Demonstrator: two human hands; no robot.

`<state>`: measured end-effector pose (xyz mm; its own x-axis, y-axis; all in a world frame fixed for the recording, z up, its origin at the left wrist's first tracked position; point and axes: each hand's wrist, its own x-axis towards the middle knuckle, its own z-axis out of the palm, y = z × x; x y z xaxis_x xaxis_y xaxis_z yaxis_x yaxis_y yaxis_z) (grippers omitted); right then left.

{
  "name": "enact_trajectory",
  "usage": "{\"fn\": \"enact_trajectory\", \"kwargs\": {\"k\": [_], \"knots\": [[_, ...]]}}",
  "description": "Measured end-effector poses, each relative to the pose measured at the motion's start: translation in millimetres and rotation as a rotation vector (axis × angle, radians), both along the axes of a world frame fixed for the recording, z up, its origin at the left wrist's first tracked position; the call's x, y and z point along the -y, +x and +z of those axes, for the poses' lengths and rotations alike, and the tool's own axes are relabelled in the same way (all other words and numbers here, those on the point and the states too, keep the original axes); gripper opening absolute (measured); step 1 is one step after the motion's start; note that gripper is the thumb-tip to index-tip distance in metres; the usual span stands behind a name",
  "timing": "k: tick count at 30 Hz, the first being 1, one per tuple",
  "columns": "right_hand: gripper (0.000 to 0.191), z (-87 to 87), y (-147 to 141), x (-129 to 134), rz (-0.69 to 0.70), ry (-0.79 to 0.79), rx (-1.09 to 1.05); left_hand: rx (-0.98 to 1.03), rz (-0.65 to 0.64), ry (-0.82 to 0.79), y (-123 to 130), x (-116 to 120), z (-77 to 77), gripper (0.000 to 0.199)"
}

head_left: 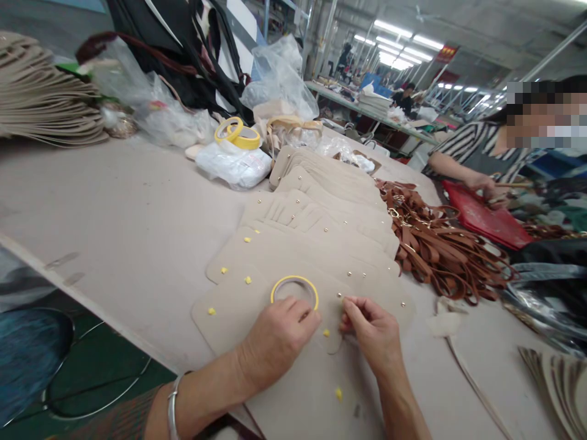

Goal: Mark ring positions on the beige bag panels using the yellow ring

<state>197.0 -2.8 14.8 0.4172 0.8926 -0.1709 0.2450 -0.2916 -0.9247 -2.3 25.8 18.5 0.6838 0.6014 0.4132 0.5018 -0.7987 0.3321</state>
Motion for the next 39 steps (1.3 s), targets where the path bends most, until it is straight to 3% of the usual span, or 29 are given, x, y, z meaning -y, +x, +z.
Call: {"fn": "enact_trajectory", "kwargs": {"k": [5,12,19,22,25,32,39], "knots": [[0.038,-1.9,4,-9,0.05,-0.027,0.201,-0.208,0.01,-0.033,2,-5,-15.4,0.005],[0.032,3.1,-1,-18,0.15,-0.034,0.554,-0.182,-0.012,-0.09,0,-4,-18.4,0.004],[0.037,0.2,-3,-23,0.059,-0.049,0.661,-0.175,-0.007,-0.099,-1,-3,-20.4,0.004],[0.039,-3.3,-1,-14,0.0,-0.053,0.53,-0.158,0.001,-0.082,-1,-3,-19.1,0.003],[0.037,-5.0,-1,-4,0.034,-0.032,0.402,-0.157,0.012,-0.07,0,-2,-16.9,0.005],[0.033,-2.5,-9,-10,0.089,0.024,0.724,-0.138,0.014,-0.035,1,-3,-15.9,0.006],[0.024,0.2,-9,-21,0.154,0.014,0.758,-0.127,0.017,0.013,4,-7,-12.2,0.012]]}}
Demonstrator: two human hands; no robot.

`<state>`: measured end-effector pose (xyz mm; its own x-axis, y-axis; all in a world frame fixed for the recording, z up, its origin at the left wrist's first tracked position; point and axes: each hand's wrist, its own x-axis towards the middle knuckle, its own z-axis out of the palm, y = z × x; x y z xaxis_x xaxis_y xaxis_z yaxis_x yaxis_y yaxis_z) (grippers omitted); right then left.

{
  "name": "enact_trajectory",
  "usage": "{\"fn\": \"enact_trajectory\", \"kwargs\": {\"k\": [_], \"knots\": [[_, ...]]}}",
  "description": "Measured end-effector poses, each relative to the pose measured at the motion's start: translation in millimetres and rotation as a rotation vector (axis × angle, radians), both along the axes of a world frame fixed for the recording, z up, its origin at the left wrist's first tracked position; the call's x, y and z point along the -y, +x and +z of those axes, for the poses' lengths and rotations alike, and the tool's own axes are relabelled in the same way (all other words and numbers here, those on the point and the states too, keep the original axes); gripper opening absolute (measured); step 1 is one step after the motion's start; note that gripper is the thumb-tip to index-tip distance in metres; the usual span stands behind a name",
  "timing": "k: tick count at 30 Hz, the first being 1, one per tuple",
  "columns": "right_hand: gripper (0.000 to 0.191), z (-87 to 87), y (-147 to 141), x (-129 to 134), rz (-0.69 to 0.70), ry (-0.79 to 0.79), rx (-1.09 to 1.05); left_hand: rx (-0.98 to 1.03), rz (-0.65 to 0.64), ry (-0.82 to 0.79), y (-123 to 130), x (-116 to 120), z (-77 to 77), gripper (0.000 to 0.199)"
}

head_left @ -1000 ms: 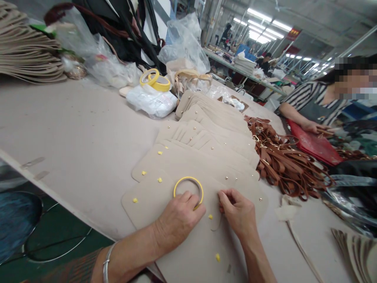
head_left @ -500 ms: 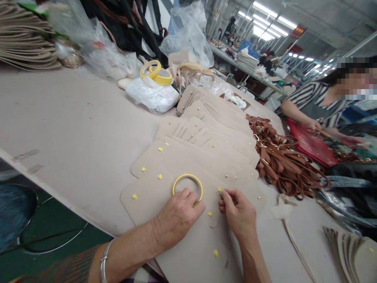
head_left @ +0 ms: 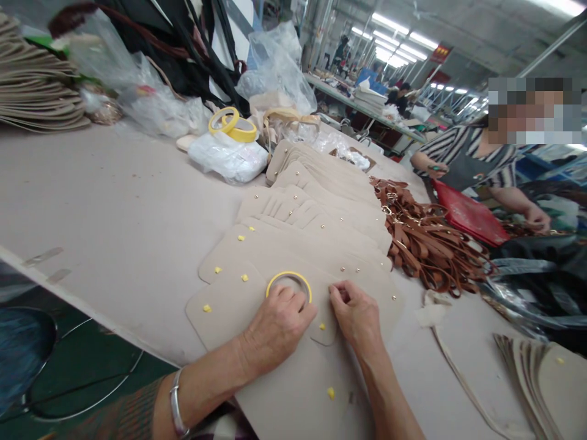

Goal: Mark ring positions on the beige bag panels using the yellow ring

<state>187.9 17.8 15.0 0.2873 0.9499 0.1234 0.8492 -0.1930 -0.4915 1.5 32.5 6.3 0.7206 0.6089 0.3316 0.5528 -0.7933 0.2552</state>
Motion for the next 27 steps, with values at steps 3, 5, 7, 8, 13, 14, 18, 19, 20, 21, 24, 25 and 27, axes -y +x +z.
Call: {"fn": "enact_trajectory", "kwargs": {"k": [3,5,7,8,13,14,18,19,20,21,24,25,27], "knots": [[0.023,8.3,-3,6,0.101,-0.063,0.024,0.044,-0.004,-0.003,-1,-1,1.0,0.016],[0.023,15.3,-5,14,0.184,-0.148,0.037,0.093,-0.01,-0.002,-4,-2,3.1,0.02],[0.021,20.8,-6,24,0.25,-0.231,0.007,0.152,-0.021,-0.006,-7,-4,6.9,0.023],[0.019,22.4,-6,29,0.264,-0.245,-0.026,0.183,-0.027,-0.019,-10,-5,9.2,0.023],[0.024,23.7,-8,45,0.109,0.041,-0.321,0.372,-0.113,-0.144,-18,-8,20.5,0.026],[0.024,24.7,-10,47,0.107,0.107,-0.367,0.396,-0.134,-0.161,-19,-7,22.3,0.03],[0.017,33.9,-23,49,0.301,0.285,-0.328,0.405,-0.122,-0.178,-19,-2,27.3,0.043],[0.017,36.4,-26,49,0.351,0.317,-0.289,0.398,-0.115,-0.173,-18,0,27.8,0.042],[0.019,38.2,-29,49,0.392,0.342,-0.251,0.392,-0.115,-0.163,-18,2,28.0,0.041],[0.02,39.3,-31,49,0.423,0.366,-0.219,0.388,-0.12,-0.15,-17,4,28.1,0.041],[0.019,37.9,-33,50,0.474,0.401,-0.147,0.387,-0.135,-0.112,-16,9,28.5,0.037],[0.019,36.4,-34,51,0.478,0.416,-0.126,0.383,-0.137,-0.108,-16,11,29.1,0.035],[0.018,33.2,-35,53,0.46,0.456,-0.074,0.363,-0.135,-0.136,-15,13,31.0,0.029]]}}
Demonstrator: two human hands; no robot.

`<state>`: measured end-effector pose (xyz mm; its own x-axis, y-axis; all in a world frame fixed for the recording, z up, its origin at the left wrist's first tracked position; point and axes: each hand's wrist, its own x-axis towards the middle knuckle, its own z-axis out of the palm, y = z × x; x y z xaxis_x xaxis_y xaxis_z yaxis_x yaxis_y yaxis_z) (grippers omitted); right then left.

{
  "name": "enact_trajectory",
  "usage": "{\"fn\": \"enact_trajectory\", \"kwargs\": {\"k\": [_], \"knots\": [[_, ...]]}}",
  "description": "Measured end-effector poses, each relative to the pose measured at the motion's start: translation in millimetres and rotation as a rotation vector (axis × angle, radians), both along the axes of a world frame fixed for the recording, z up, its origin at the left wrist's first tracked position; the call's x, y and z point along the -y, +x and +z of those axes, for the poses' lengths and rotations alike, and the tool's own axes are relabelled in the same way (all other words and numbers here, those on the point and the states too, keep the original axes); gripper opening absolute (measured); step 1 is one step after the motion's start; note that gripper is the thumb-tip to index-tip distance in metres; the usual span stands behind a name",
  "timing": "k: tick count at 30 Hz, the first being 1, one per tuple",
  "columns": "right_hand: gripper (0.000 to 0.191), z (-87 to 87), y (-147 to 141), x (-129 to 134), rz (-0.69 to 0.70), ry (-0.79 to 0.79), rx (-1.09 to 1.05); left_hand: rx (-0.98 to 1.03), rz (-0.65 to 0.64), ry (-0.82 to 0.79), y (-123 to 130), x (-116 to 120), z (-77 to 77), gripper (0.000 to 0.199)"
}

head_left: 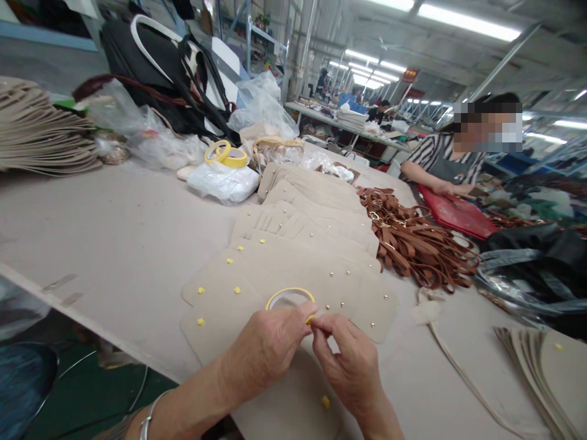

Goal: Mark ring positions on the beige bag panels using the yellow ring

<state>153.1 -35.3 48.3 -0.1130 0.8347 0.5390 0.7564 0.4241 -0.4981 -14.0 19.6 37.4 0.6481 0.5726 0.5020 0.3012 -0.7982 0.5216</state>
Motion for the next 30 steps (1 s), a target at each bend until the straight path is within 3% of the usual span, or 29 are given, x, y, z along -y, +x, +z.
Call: {"fn": "enact_trajectory", "kwargs": {"k": [3,6,9,12,15,18,23,26,30], "knots": [[0.018,-3.9,-3,3,-0.072,0.079,0.04,-0.042,-0.015,-0.083,1,2,3.5,0.016],[0.018,-7.9,-5,5,-0.121,0.071,-0.011,-0.062,-0.009,-0.101,4,3,5.0,0.018],[0.014,-11.9,-3,6,-0.208,-0.076,-0.182,-0.089,0.027,-0.02,9,1,5.7,0.019],[0.021,-10.1,0,6,-0.32,-0.329,-0.474,-0.092,0.027,0.087,15,-2,6.9,0.021],[0.028,-1.4,1,4,-0.29,-0.508,-0.654,-0.041,0.033,0.133,22,-4,5.8,0.024],[0.029,2.0,5,-3,-0.313,-0.534,-0.682,0.033,0.057,0.12,27,-3,3.5,0.023],[0.034,-14.2,36,-13,-0.522,-0.529,-0.779,0.122,0.001,0.076,24,-6,8.3,0.016],[0.037,-22.6,56,-14,-0.48,-0.606,-0.799,-0.035,0.081,0.105,23,-20,4.9,0.015],[0.042,-27.7,61,-14,-0.413,-0.722,-0.783,-0.369,0.141,0.124,28,-36,-12.5,0.011]]}}
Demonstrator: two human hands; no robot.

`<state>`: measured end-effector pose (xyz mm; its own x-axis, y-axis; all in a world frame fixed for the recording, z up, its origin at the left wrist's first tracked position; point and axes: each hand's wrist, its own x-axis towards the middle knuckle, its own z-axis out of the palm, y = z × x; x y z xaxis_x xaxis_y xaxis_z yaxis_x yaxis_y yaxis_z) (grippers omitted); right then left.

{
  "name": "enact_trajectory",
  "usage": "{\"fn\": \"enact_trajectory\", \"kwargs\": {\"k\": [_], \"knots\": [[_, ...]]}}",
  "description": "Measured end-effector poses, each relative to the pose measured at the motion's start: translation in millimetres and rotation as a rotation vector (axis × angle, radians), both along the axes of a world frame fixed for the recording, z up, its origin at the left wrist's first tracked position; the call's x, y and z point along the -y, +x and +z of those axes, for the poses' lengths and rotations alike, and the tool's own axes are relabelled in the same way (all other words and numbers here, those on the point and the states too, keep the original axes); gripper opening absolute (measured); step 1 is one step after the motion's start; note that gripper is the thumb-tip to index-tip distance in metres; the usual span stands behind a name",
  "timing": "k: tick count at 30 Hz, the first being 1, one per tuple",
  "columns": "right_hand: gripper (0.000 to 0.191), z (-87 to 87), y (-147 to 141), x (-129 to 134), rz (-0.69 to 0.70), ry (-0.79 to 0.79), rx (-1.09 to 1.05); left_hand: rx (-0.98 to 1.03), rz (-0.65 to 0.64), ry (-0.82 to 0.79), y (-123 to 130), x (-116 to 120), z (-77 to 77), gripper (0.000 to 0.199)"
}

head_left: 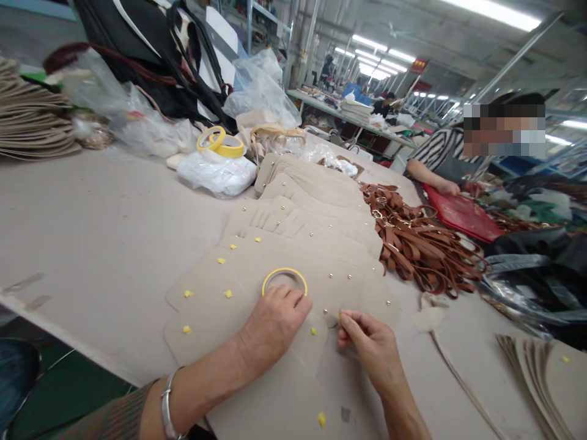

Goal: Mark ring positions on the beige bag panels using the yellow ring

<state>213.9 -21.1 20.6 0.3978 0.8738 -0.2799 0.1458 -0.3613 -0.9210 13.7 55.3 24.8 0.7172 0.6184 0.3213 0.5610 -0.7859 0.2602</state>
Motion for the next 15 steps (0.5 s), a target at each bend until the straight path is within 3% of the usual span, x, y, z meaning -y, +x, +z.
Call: {"fn": "enact_trajectory", "kwargs": {"k": [5,9,15], "knots": [[0.04,-7.0,-7,-6,0.066,-0.015,0.08,-0.091,-0.004,-0.075,3,1,-13.3,0.006],[0.036,-9.5,-8,-9,0.159,-0.047,0.238,-0.088,-0.021,-0.07,0,1,-14.7,0.007],[0.036,-6.9,-7,-6,0.271,-0.098,0.313,-0.104,-0.046,-0.138,-2,-2,-11.7,0.008]]}}
